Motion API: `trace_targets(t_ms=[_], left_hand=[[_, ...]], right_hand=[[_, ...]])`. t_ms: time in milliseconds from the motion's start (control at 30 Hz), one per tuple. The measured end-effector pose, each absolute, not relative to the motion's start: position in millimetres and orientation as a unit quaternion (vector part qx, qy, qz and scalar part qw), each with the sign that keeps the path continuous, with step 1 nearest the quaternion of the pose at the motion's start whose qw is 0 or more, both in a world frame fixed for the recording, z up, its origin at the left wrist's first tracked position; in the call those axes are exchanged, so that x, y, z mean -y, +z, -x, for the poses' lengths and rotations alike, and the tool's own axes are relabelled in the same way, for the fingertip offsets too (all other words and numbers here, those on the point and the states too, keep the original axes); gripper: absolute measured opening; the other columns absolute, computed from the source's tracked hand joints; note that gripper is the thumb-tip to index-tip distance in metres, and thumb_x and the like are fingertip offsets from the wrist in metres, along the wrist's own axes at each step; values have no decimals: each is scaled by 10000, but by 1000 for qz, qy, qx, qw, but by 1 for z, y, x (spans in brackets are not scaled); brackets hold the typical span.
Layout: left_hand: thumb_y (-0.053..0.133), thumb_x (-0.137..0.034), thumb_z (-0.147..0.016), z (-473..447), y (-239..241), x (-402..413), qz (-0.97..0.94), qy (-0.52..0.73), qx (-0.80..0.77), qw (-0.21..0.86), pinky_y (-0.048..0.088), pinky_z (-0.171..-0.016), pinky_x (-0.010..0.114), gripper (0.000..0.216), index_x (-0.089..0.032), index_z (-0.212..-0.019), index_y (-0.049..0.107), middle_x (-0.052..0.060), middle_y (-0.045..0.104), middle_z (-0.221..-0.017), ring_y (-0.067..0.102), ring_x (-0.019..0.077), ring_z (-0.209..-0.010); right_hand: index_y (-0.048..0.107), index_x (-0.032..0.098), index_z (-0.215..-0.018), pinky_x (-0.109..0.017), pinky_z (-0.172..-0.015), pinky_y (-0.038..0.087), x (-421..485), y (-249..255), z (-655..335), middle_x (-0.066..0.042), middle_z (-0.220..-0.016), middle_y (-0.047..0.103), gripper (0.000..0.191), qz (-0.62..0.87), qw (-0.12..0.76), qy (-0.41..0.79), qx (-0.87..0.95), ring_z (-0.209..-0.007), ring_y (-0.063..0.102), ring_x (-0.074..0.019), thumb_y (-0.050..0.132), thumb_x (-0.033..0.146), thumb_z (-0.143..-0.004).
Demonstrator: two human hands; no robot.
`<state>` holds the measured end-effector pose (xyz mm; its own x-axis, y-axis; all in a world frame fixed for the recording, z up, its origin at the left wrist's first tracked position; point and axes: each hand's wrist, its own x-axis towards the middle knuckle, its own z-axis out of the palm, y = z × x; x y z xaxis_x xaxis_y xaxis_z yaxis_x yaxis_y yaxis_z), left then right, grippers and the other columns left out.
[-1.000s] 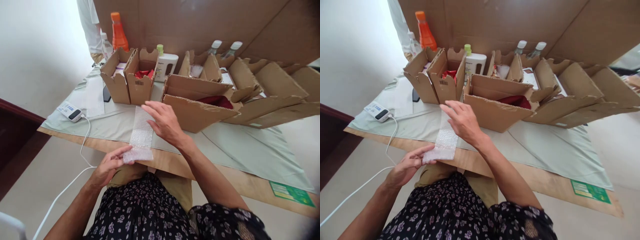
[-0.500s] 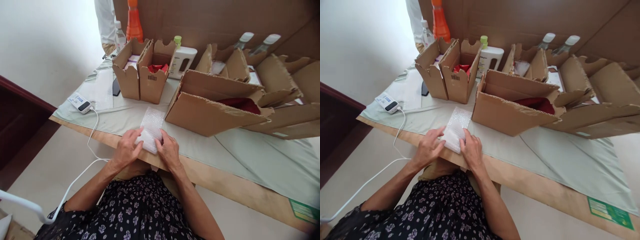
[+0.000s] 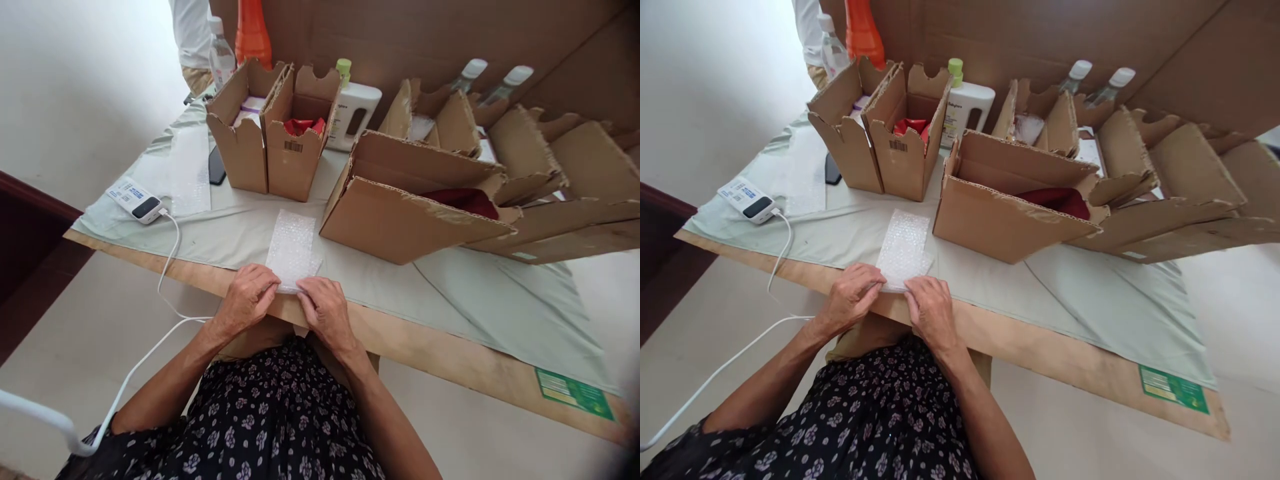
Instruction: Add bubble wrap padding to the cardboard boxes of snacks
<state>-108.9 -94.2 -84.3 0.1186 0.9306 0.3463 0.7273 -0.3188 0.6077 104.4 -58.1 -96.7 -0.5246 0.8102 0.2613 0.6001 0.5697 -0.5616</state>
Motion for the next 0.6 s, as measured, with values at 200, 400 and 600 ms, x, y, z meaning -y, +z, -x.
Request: trace_targets(t_ms=[200,400,600], left_hand=[[593,-167,-856,116,-82,102,-708,365,-565,215,515,-1094,487,467,-194,-1321,615,128,684,-1319,636,286,-1244],[544,-79,-823,117,-101,111,-718,335,-586,167,535,-1061,472,215,-205,-958,654,129,653,-1335,623,283,-1244],[579,-96,-846,113,-111,122,-739,333,-572,126,533,-1059,497,190,-194,-1006,613,168,613,-1356,601,306,-1252]], right_hand=[[739,255,-1084,-424,-982,554,49,-92,-108,-63,-1132,784,265,426,295,327,790,-1082,717,-239,499,226,-976],[675,263,-1261,-504,-1120,472,43,-88,-128,-104,-1430,645,334,454,299,301,783,-1332,590,-281,560,417,-988],[740,222,-1106,-570,-1066,452,8,-101,-108,-136,-1406,656,235,499,237,185,813,-1301,567,-351,583,318,-960]])
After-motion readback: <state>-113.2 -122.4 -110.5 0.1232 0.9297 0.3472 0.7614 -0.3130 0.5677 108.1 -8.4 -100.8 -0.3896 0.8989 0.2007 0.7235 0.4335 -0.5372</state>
